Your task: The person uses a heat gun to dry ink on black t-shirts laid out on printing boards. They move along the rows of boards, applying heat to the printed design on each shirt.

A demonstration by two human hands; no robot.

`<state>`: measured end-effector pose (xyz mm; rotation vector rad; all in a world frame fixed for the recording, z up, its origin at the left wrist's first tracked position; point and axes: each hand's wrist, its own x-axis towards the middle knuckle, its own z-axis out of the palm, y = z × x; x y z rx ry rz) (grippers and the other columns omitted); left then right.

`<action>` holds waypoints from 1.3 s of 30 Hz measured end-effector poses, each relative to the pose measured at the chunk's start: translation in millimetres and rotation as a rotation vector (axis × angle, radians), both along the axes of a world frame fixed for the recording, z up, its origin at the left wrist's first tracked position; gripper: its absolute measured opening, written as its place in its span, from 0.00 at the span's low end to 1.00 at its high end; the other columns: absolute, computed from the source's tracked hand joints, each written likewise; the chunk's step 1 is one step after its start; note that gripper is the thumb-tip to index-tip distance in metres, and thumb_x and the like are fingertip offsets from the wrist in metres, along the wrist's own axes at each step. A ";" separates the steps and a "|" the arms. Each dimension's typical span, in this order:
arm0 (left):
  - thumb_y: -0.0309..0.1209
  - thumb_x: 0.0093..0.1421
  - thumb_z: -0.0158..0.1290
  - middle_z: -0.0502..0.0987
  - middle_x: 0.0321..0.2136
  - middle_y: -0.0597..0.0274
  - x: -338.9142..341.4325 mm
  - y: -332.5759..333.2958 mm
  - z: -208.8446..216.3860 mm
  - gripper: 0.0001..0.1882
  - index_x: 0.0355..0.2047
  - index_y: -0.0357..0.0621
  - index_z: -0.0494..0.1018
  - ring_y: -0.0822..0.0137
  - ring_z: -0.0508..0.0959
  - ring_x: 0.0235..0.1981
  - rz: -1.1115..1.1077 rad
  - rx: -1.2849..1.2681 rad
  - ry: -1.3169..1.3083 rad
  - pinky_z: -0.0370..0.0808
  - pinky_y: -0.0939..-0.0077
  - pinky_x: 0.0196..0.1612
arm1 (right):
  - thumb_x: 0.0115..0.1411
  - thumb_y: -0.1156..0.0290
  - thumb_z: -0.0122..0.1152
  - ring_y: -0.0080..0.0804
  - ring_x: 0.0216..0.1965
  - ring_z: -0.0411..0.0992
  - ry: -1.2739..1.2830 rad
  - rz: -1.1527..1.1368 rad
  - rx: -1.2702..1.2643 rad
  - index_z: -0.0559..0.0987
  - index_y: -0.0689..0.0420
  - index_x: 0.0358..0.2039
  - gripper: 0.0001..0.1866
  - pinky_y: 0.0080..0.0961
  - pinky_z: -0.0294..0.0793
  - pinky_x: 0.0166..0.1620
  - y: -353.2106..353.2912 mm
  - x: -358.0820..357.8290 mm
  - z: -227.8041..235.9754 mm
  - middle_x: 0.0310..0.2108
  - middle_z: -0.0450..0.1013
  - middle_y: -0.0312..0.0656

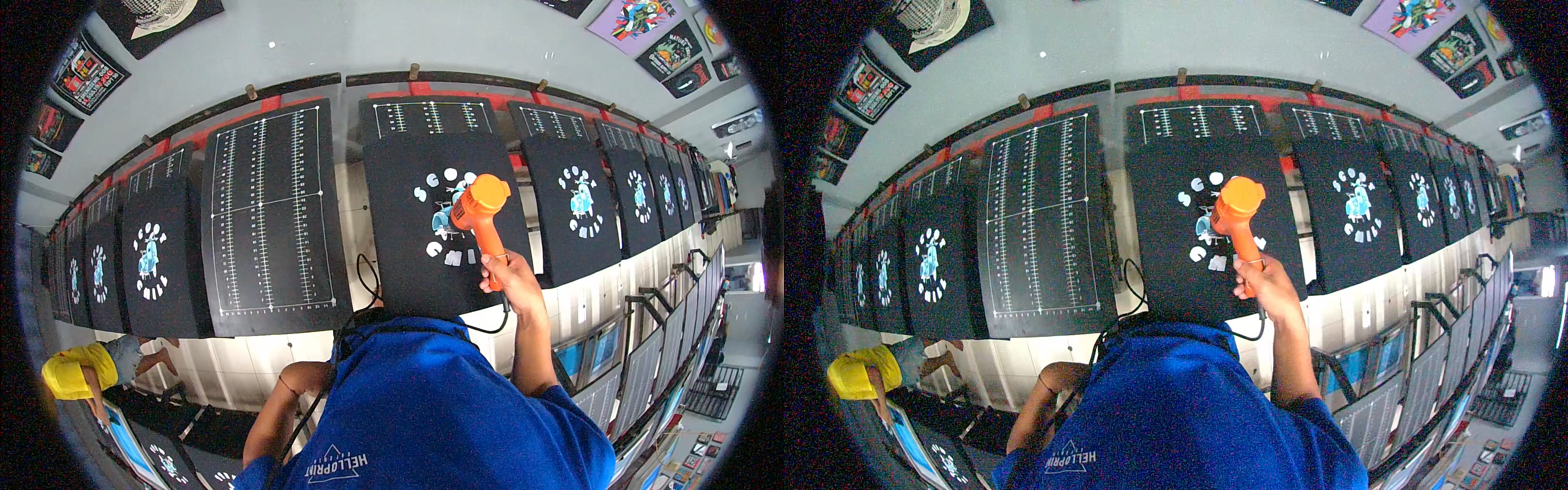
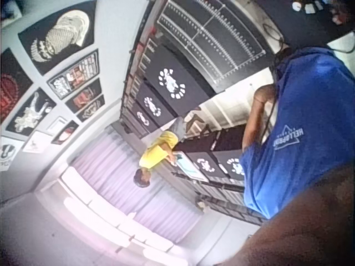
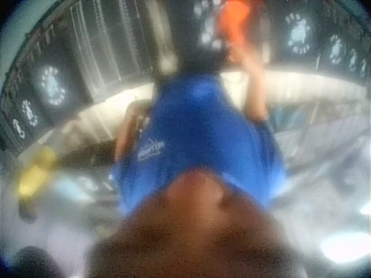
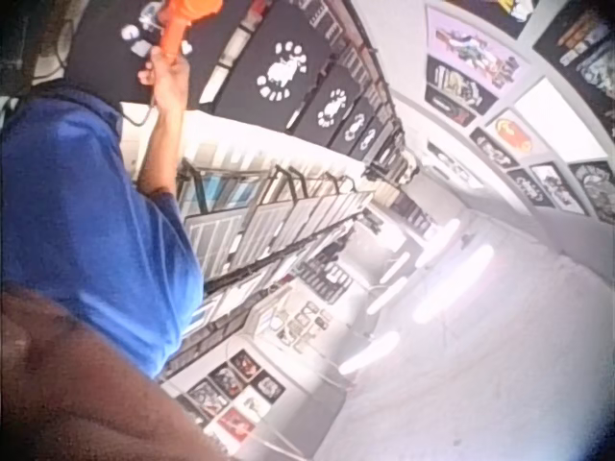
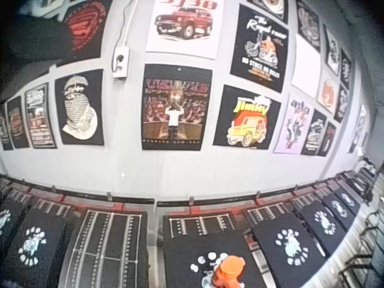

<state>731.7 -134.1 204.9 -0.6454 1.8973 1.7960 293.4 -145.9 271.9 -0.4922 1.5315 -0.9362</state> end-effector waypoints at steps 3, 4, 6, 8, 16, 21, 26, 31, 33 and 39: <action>0.31 0.58 0.47 0.76 0.48 0.50 -10.5 -4.5 8.8 0.20 0.50 0.38 0.71 0.60 0.76 0.45 -0.240 -0.046 -0.245 0.71 0.68 0.50 | 0.59 0.62 0.61 0.21 0.20 0.70 -0.040 0.042 -0.007 0.73 0.60 0.36 0.14 0.17 0.72 0.24 -2.4 -1.1 -4.1 0.23 0.69 0.33; 0.32 0.54 0.50 0.76 0.46 0.47 -5.0 0.0 1.9 0.21 0.48 0.37 0.71 0.56 0.77 0.43 -0.179 -0.037 -0.169 0.72 0.66 0.48 | 0.59 0.62 0.61 0.21 0.20 0.70 -0.028 0.047 -0.011 0.74 0.60 0.35 0.14 0.17 0.72 0.24 -2.4 0.3 -4.7 0.23 0.69 0.33; 0.33 0.45 0.56 0.76 0.42 0.41 10.8 11.7 -23.6 0.25 0.45 0.36 0.71 0.49 0.77 0.41 -0.059 -0.026 -0.016 0.73 0.61 0.45 | 0.59 0.61 0.60 0.21 0.20 0.71 -0.002 0.054 -0.024 0.74 0.59 0.35 0.14 0.17 0.72 0.25 -5.1 6.7 -1.9 0.23 0.70 0.33; 0.33 0.43 0.57 0.76 0.42 0.40 20.6 18.3 -42.3 0.27 0.46 0.36 0.71 0.48 0.77 0.40 0.003 0.031 -0.006 0.73 0.61 0.45 | 0.59 0.61 0.60 0.21 0.20 0.71 0.015 0.075 -0.015 0.74 0.59 0.35 0.14 0.17 0.73 0.25 -7.8 10.1 -1.2 0.24 0.70 0.33; 0.25 0.37 0.53 0.77 0.33 0.39 15.5 33.2 -58.9 0.20 0.35 0.32 0.75 0.49 0.78 0.32 -0.221 -0.092 -0.089 0.74 0.61 0.36 | 0.59 0.61 0.60 0.20 0.21 0.71 0.026 0.139 -0.002 0.74 0.59 0.37 0.14 0.16 0.72 0.25 -13.2 13.0 -1.6 0.24 0.70 0.33; 0.25 0.39 0.53 0.78 0.34 0.40 12.6 29.4 -28.7 0.18 0.34 0.32 0.75 0.51 0.78 0.32 0.086 -0.007 0.079 0.74 0.62 0.36 | 0.58 0.61 0.62 0.21 0.20 0.71 0.035 0.154 0.010 0.74 0.60 0.37 0.16 0.17 0.73 0.25 -15.4 11.6 0.2 0.24 0.70 0.33; 0.32 0.47 0.55 0.78 0.39 0.42 -2.6 28.4 -8.0 0.23 0.44 0.34 0.71 0.53 0.78 0.37 0.091 0.072 0.037 0.73 0.62 0.42 | 0.58 0.61 0.62 0.21 0.21 0.71 0.020 0.186 -0.016 0.74 0.61 0.37 0.15 0.17 0.73 0.26 -15.5 6.0 -5.4 0.24 0.70 0.34; 0.36 0.50 0.55 0.78 0.40 0.45 -4.2 50.6 -8.0 0.26 0.49 0.37 0.69 0.52 0.78 0.39 0.106 0.025 -0.144 0.72 0.62 0.44 | 0.58 0.62 0.61 0.21 0.21 0.71 0.008 0.208 -0.035 0.73 0.60 0.37 0.15 0.17 0.72 0.26 -24.1 -7.1 -6.4 0.24 0.70 0.34; 0.37 0.50 0.55 0.78 0.40 0.45 -17.1 62.2 -5.9 0.24 0.46 0.39 0.72 0.52 0.78 0.38 0.080 0.016 -0.371 0.72 0.63 0.43 | 0.58 0.61 0.60 0.21 0.21 0.71 0.017 0.191 -0.070 0.73 0.60 0.37 0.15 0.16 0.71 0.25 -27.4 -5.3 -9.1 0.24 0.70 0.34; 0.40 0.52 0.52 0.79 0.36 0.48 -23.4 110.0 6.6 0.15 0.34 0.42 0.76 0.53 0.78 0.34 0.386 0.001 -0.207 0.72 0.63 0.38 | 0.59 0.61 0.60 0.22 0.22 0.71 -0.030 0.263 -0.075 0.73 0.60 0.37 0.15 0.18 0.71 0.26 -34.3 -26.4 -13.3 0.24 0.70 0.34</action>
